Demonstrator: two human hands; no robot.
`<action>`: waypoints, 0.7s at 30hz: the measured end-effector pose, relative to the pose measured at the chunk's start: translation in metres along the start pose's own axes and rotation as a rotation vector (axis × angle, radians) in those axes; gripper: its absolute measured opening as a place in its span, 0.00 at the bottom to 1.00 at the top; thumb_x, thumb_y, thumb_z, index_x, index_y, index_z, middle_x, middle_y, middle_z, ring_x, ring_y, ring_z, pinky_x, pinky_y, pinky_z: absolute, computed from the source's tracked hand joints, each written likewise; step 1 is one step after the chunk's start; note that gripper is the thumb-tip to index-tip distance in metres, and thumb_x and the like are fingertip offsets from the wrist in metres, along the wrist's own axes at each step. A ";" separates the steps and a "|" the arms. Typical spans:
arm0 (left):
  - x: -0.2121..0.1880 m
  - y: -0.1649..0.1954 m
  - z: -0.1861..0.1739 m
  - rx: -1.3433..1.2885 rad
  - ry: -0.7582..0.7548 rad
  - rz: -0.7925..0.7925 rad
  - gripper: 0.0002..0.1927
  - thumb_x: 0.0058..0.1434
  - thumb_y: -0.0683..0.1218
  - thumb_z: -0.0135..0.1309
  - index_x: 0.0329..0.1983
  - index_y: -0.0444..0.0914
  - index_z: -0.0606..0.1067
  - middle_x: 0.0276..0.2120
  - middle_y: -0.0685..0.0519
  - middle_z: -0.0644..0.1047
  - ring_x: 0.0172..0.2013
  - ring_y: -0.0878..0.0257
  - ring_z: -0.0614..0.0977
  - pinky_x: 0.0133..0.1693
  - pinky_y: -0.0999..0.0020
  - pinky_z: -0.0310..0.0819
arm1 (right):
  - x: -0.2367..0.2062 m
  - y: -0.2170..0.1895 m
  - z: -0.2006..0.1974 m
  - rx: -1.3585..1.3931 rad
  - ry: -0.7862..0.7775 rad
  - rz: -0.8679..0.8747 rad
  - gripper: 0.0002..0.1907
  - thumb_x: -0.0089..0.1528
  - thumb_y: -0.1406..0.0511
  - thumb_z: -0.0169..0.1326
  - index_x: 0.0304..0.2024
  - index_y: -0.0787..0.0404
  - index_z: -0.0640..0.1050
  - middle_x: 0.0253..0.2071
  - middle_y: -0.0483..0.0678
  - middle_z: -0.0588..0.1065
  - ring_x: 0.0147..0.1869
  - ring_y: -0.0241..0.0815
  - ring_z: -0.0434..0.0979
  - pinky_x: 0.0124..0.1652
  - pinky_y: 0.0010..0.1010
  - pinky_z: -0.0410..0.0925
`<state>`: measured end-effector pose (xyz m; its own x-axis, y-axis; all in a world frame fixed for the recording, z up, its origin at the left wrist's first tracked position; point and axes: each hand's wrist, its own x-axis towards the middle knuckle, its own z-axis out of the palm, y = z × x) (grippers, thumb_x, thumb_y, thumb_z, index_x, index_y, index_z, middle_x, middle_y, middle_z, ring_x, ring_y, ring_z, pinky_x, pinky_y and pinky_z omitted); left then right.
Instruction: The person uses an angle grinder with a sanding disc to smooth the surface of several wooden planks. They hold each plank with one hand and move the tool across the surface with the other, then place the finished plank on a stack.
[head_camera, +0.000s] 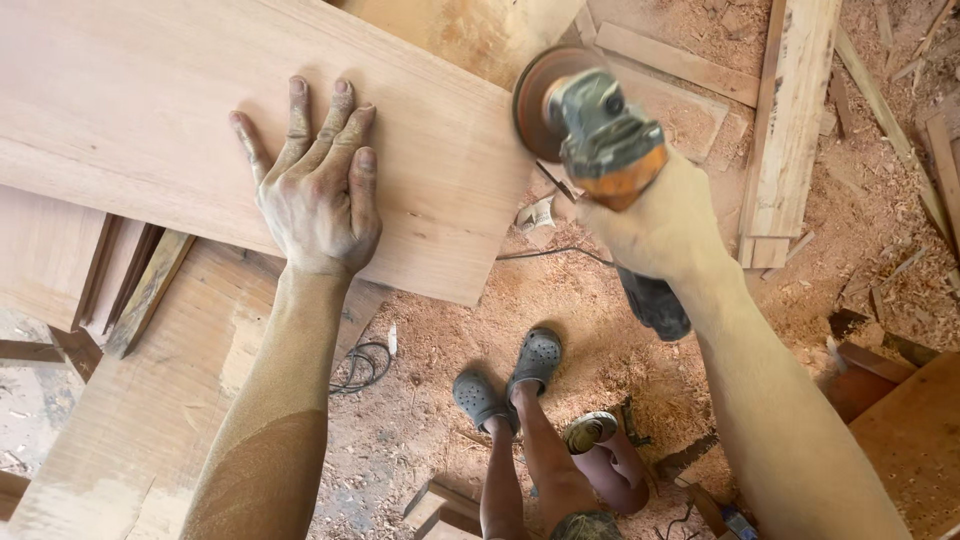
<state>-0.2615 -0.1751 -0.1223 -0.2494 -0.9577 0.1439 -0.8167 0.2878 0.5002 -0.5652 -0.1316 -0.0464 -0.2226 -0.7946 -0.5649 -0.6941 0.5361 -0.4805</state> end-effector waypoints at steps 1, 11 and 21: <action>0.000 0.000 0.000 0.000 0.006 0.002 0.27 0.80 0.57 0.31 0.62 0.43 0.80 0.66 0.56 0.75 0.74 0.52 0.61 0.71 0.38 0.25 | 0.000 -0.003 0.000 0.032 0.009 0.063 0.27 0.51 0.58 0.67 0.51 0.56 0.76 0.43 0.50 0.82 0.46 0.43 0.84 0.50 0.35 0.76; 0.001 -0.002 0.005 0.003 0.015 0.023 0.29 0.81 0.58 0.28 0.62 0.43 0.79 0.66 0.56 0.75 0.75 0.52 0.62 0.72 0.39 0.24 | -0.087 0.019 0.055 -0.127 -0.390 0.026 0.26 0.52 0.59 0.61 0.50 0.62 0.71 0.40 0.55 0.80 0.42 0.50 0.85 0.46 0.36 0.78; 0.001 0.003 0.001 -0.021 -0.002 0.042 0.29 0.81 0.56 0.30 0.63 0.38 0.79 0.67 0.48 0.74 0.75 0.44 0.61 0.71 0.36 0.23 | -0.034 0.043 0.010 -0.028 -0.179 -0.082 0.33 0.47 0.61 0.62 0.55 0.61 0.71 0.40 0.58 0.81 0.42 0.53 0.85 0.46 0.37 0.77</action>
<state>-0.2649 -0.1747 -0.1216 -0.2844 -0.9446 0.1639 -0.7945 0.3278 0.5112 -0.5804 -0.0786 -0.0547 -0.0408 -0.7705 -0.6362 -0.7243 0.4614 -0.5124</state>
